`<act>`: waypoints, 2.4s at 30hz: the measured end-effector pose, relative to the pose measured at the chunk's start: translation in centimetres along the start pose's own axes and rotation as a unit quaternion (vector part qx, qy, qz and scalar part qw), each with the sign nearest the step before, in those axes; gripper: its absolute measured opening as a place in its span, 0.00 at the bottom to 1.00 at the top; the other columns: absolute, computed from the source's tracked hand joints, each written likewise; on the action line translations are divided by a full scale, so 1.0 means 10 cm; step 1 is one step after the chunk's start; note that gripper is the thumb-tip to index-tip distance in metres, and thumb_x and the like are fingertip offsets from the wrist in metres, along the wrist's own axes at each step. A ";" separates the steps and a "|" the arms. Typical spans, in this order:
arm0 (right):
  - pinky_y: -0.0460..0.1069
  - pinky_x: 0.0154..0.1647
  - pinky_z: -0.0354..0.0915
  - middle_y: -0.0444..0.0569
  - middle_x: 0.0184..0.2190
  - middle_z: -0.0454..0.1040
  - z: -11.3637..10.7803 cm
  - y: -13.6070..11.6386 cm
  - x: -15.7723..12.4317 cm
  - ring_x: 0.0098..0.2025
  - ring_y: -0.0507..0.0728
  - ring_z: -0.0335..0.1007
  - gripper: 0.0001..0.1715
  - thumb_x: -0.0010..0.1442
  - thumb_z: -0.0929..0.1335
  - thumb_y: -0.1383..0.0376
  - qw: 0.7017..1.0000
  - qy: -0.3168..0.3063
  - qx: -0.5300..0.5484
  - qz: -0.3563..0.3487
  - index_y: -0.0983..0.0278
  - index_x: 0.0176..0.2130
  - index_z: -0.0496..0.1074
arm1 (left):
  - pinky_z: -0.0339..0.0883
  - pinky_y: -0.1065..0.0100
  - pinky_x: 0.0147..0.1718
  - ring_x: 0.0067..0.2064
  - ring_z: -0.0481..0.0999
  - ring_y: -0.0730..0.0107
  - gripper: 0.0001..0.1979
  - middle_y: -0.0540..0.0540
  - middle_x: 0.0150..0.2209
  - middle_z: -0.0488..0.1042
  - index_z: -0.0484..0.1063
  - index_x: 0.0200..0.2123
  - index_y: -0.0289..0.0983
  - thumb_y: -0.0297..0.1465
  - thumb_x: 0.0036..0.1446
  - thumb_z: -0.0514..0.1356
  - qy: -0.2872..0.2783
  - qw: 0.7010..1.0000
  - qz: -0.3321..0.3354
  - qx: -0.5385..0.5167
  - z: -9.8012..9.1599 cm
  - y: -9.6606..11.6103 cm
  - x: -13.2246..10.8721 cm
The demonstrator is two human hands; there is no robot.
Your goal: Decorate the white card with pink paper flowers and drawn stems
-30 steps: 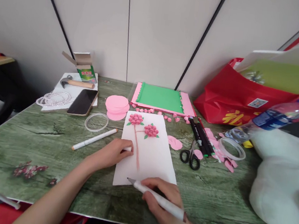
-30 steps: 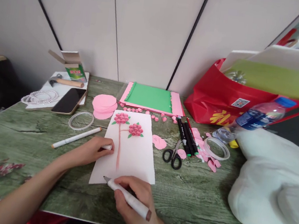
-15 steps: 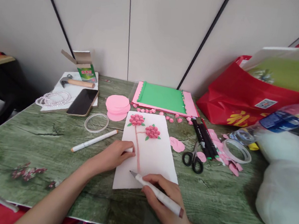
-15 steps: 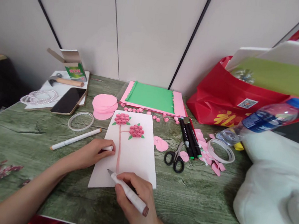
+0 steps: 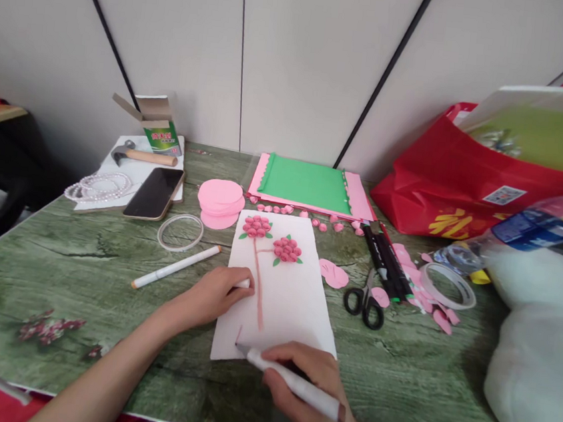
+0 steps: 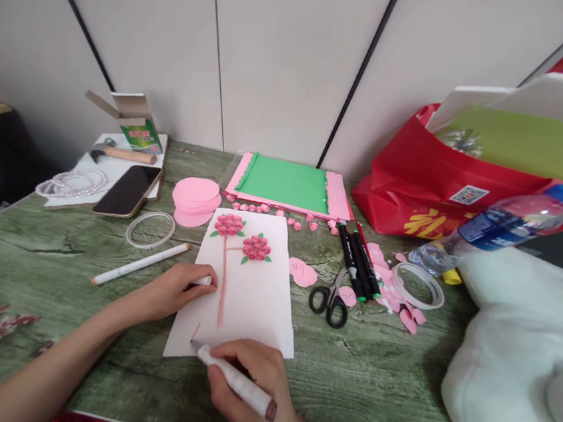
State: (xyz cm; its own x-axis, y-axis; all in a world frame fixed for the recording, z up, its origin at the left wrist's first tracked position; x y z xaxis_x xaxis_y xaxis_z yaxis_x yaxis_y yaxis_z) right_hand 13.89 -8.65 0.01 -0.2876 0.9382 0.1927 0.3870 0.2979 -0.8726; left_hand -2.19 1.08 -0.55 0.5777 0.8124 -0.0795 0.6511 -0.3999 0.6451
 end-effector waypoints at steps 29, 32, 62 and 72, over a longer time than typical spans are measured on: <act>0.45 0.26 0.65 0.46 0.22 0.74 -0.17 0.28 0.13 0.24 0.52 0.67 0.15 0.58 0.64 0.55 0.940 0.131 0.278 0.145 0.64 0.35 0.70 | 0.62 0.71 0.36 0.36 0.72 0.70 0.07 0.48 0.34 0.75 0.73 0.36 0.39 0.26 0.56 0.56 -0.009 0.994 0.057 -0.090 -0.08 0.08 -0.06; 0.45 0.26 0.64 0.47 0.23 0.75 -0.17 0.24 0.14 0.25 0.52 0.69 0.13 0.56 0.66 0.57 0.947 0.119 0.260 0.147 0.64 0.35 0.69 | 0.62 0.71 0.38 0.37 0.72 0.70 0.08 0.48 0.35 0.75 0.73 0.39 0.40 0.27 0.56 0.57 -0.026 0.992 0.079 -0.096 -0.08 0.17 -0.09; 0.48 0.31 0.63 0.51 0.45 0.73 -1.68 0.93 0.65 0.43 0.61 0.70 0.30 0.47 0.64 0.79 0.852 -0.004 -0.521 0.053 0.59 0.48 0.71 | 0.64 0.60 0.36 0.39 0.74 0.50 0.14 0.34 0.35 0.74 0.71 0.34 0.29 0.23 0.56 0.45 0.072 0.849 -0.284 0.440 -0.60 -0.20 -0.39; 0.50 0.32 0.63 0.56 0.33 0.76 -2.03 1.12 0.71 0.38 0.62 0.73 0.10 0.54 0.67 0.61 0.808 0.028 -0.505 0.302 0.64 0.33 0.75 | 0.61 0.74 0.16 0.16 0.68 0.75 0.23 0.51 0.26 0.73 0.57 0.54 0.37 0.26 0.53 0.53 -0.014 0.991 -0.124 -0.045 -0.01 1.04 0.89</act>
State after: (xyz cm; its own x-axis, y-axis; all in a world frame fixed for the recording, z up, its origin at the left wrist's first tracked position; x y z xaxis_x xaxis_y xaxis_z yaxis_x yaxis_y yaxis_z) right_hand 33.99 4.93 0.68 0.2499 0.9644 -0.0869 0.9678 -0.2516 -0.0092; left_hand 9.70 4.14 5.51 0.4204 0.8680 -0.2642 0.7287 -0.1495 0.6683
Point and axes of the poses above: each hand's wrist, its own x-axis towards the middle knuckle, its own z-axis out of the palm, y = z × x, the point moved 4 cm from there along x, towards the middle knuckle
